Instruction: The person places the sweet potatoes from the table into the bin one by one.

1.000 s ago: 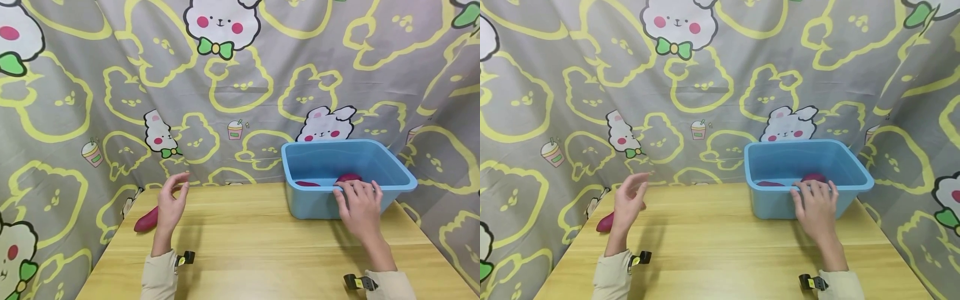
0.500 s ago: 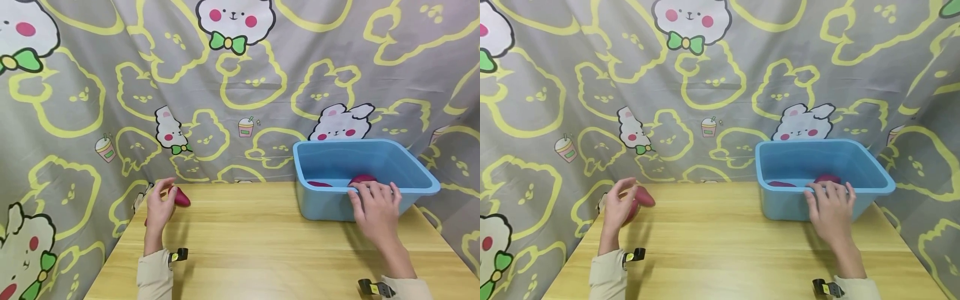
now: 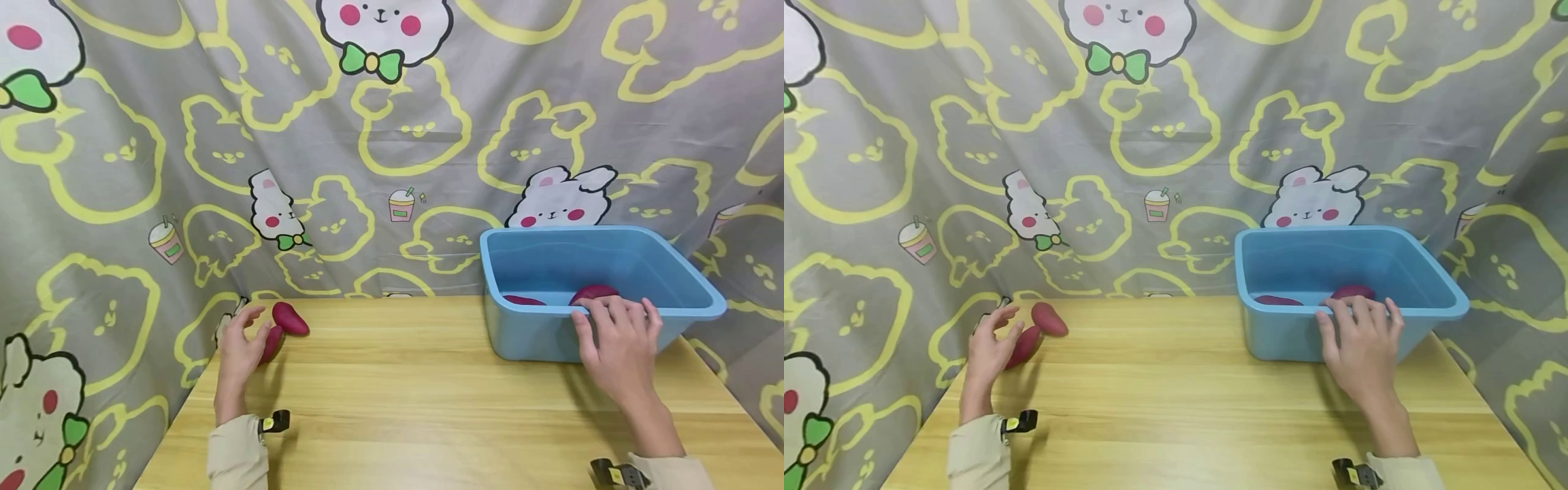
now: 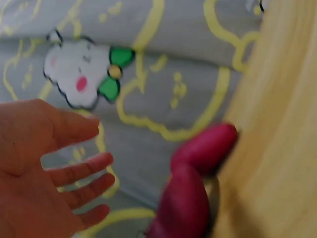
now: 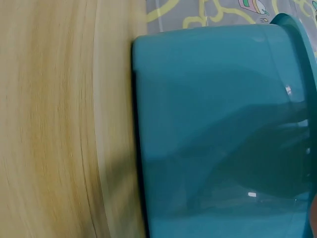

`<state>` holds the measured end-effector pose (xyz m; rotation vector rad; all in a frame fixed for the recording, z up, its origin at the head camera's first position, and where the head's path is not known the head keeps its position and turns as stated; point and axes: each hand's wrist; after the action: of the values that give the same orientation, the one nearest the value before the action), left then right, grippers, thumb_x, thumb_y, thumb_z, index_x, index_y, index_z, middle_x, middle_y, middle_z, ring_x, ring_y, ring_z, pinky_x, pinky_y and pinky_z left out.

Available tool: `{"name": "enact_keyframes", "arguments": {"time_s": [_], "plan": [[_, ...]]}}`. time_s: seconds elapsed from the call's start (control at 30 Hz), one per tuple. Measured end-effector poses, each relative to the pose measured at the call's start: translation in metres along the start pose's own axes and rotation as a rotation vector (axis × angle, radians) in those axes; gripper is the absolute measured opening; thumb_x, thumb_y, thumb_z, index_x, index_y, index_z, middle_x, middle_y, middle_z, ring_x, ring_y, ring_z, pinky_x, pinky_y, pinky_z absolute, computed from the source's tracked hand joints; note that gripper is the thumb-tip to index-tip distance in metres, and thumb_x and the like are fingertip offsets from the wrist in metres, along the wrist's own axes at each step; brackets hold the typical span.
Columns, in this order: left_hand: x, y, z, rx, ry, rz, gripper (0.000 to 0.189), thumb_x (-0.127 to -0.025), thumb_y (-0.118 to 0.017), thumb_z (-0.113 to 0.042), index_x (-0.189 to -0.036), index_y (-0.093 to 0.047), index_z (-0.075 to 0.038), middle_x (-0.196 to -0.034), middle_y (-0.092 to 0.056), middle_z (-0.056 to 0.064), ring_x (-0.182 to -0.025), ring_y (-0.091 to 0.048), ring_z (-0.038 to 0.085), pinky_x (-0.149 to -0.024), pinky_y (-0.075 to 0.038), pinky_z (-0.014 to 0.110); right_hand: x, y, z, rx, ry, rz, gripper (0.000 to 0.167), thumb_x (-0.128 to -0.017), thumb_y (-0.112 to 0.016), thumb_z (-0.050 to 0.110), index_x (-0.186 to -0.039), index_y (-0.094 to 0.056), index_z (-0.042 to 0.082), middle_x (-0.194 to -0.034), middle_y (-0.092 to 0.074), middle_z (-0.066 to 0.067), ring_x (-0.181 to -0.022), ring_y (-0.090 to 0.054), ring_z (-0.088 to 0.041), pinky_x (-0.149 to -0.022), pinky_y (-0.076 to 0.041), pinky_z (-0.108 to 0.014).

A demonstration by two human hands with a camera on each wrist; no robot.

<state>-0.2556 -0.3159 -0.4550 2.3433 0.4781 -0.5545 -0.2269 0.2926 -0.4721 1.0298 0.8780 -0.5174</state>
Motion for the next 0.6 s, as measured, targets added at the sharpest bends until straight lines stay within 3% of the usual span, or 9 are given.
{"name": "enact_keyframes", "arguments": {"time_s": [0.2,0.3,0.47,0.6], "plan": [[0.005,0.008,0.028,-0.038,0.113,0.028,0.036,-0.098,-0.067,-0.007,-0.132,-0.06,0.004,-0.128,-0.059,0.031,-0.121,-0.052,0.05,-0.102,-0.037,0.061,-0.005,0.003,0.004,0.001,-0.008,0.025,0.05,-0.104,-0.049,0.044,-0.112,-0.068,-0.001,-0.109,-0.059,-0.026,-0.112,-0.045,-0.05,-0.117,-0.01,-0.066],[0.006,0.012,0.036,-0.06,0.156,0.053,0.042,-0.099,-0.067,-0.014,-0.136,-0.057,0.002,-0.132,-0.056,0.031,-0.124,-0.049,0.051,-0.104,-0.037,0.061,-0.008,0.006,0.006,-0.004,-0.024,0.054,0.043,-0.104,-0.052,0.039,-0.112,-0.068,0.0,-0.109,-0.059,-0.025,-0.113,-0.044,-0.049,-0.117,-0.009,-0.065],[0.009,0.014,0.044,-0.114,0.207,0.162,0.053,-0.1,-0.068,-0.022,-0.142,-0.05,0.004,-0.139,-0.048,0.036,-0.129,-0.043,0.052,-0.106,-0.035,0.063,-0.009,0.01,0.008,-0.015,-0.047,0.086,0.038,-0.103,-0.055,0.036,-0.112,-0.068,0.001,-0.106,-0.059,-0.022,-0.113,-0.045,-0.048,-0.116,-0.01,-0.066],[0.011,0.008,0.051,-0.142,0.241,0.24,0.056,-0.1,-0.069,-0.021,-0.144,-0.048,0.006,-0.141,-0.045,0.039,-0.13,-0.044,0.052,-0.107,-0.036,0.061,-0.007,0.009,0.006,-0.022,-0.047,0.065,0.039,-0.103,-0.055,0.036,-0.111,-0.068,0.0,-0.104,-0.058,-0.022,-0.111,-0.045,-0.048,-0.115,-0.01,-0.067]]}}
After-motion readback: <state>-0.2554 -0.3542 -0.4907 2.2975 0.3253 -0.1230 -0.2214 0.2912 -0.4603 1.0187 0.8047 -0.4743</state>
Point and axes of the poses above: each hand's wrist, its own x-axis away from the middle knuckle, its own y-axis out of the back of the hand, z = x × y
